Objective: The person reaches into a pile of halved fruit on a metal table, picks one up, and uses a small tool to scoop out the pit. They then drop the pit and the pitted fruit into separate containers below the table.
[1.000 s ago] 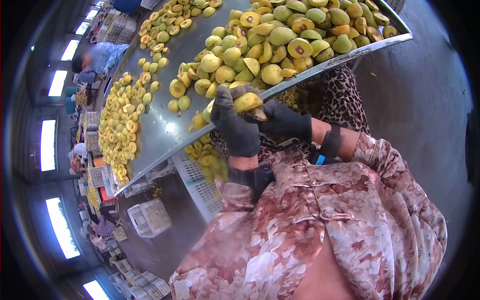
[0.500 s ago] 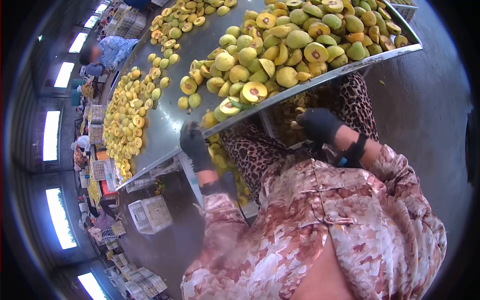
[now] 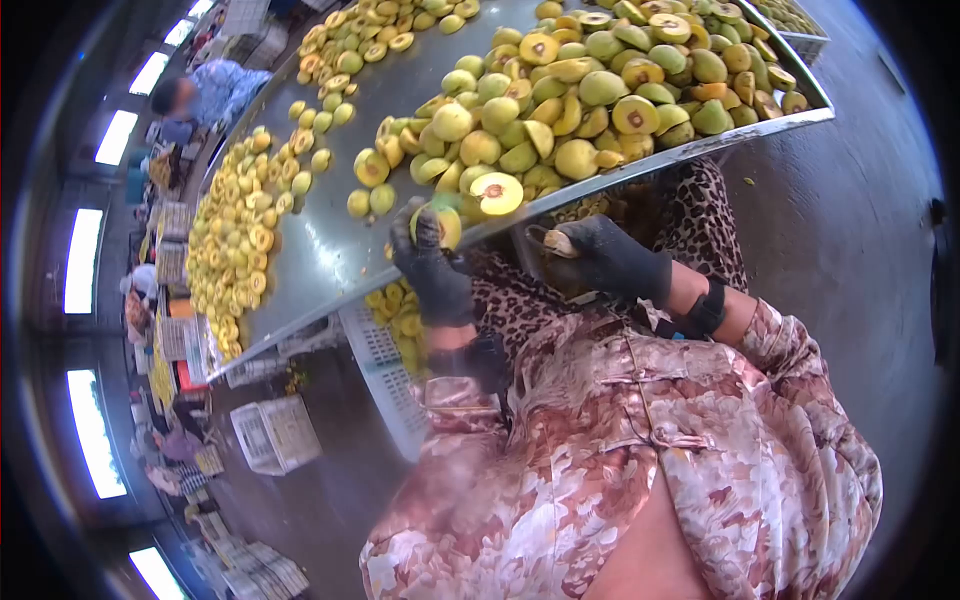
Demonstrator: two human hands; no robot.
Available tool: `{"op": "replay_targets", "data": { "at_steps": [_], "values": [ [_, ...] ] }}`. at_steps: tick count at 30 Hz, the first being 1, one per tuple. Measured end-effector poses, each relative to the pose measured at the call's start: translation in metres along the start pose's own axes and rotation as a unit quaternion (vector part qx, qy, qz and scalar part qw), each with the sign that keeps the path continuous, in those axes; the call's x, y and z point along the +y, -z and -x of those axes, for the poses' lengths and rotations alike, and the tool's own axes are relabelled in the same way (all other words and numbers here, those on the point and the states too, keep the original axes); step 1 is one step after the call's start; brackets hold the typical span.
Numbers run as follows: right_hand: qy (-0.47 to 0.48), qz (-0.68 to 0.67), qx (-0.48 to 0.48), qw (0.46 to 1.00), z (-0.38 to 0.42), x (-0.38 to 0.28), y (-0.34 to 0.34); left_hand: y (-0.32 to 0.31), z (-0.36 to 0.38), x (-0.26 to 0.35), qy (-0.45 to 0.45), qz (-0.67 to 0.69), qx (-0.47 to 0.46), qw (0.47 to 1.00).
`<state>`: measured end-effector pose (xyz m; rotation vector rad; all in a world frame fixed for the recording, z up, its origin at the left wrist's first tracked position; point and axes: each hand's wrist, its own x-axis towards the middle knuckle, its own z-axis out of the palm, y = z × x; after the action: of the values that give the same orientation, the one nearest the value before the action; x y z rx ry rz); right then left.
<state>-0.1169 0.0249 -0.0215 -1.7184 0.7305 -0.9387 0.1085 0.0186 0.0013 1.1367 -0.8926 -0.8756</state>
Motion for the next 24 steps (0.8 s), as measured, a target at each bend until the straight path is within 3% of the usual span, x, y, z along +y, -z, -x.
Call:
{"op": "replay_targets", "data": {
  "at_steps": [2, 5, 6, 7, 8, 11, 12, 14, 17, 19, 20, 23, 24],
  "values": [
    [0.081, 0.013, 0.012, 0.997, -0.014, -0.007, -0.014, -0.004, 0.013, 0.012, -0.176, -0.192, -0.090, 0.961],
    [0.169, 0.105, 0.145, 0.969, -0.026, -0.036, -0.014, -0.009, 0.026, 0.019, -0.215, -0.223, -0.177, 0.934],
    [0.167, 0.092, 0.128, 0.973, -0.030, -0.025, -0.012, -0.013, 0.033, 0.023, -0.086, -0.099, -0.186, 0.974],
    [0.132, 0.026, 0.089, 0.987, -0.033, -0.025, -0.009, -0.016, 0.041, 0.027, 0.046, 0.026, -0.188, 0.981],
    [0.091, -0.039, 0.056, 0.994, -0.036, -0.026, -0.006, -0.017, 0.044, 0.021, 0.075, 0.050, -0.168, 0.982],
    [0.088, 0.072, 0.146, 0.983, -0.030, -0.019, -0.014, -0.036, 0.047, 0.038, 0.215, 0.351, -0.081, 0.908],
    [0.060, 0.097, 0.129, 0.985, -0.025, -0.015, -0.014, -0.027, 0.043, 0.025, 0.187, 0.338, -0.142, 0.911],
    [0.003, 0.145, 0.103, 0.984, -0.017, -0.013, -0.011, -0.026, 0.043, 0.014, 0.162, 0.272, -0.144, 0.938],
    [0.056, 0.128, 0.091, 0.986, -0.016, -0.003, -0.006, -0.028, 0.044, 0.003, 0.107, 0.178, -0.173, 0.963],
    [0.019, 0.098, 0.112, 0.989, -0.016, -0.006, -0.004, -0.029, 0.040, 0.002, 0.174, 0.300, -0.155, 0.925],
    [-0.001, 0.080, 0.121, 0.989, -0.015, -0.010, -0.005, -0.030, 0.040, 0.004, 0.163, 0.285, -0.154, 0.932],
    [0.100, 0.133, 0.234, 0.958, -0.021, -0.028, -0.007, -0.036, 0.040, 0.010, 0.135, 0.230, -0.172, 0.948],
    [0.114, 0.160, 0.208, 0.958, -0.024, -0.029, -0.006, -0.037, 0.039, 0.010, 0.128, 0.206, -0.189, 0.952]
  ]
}}
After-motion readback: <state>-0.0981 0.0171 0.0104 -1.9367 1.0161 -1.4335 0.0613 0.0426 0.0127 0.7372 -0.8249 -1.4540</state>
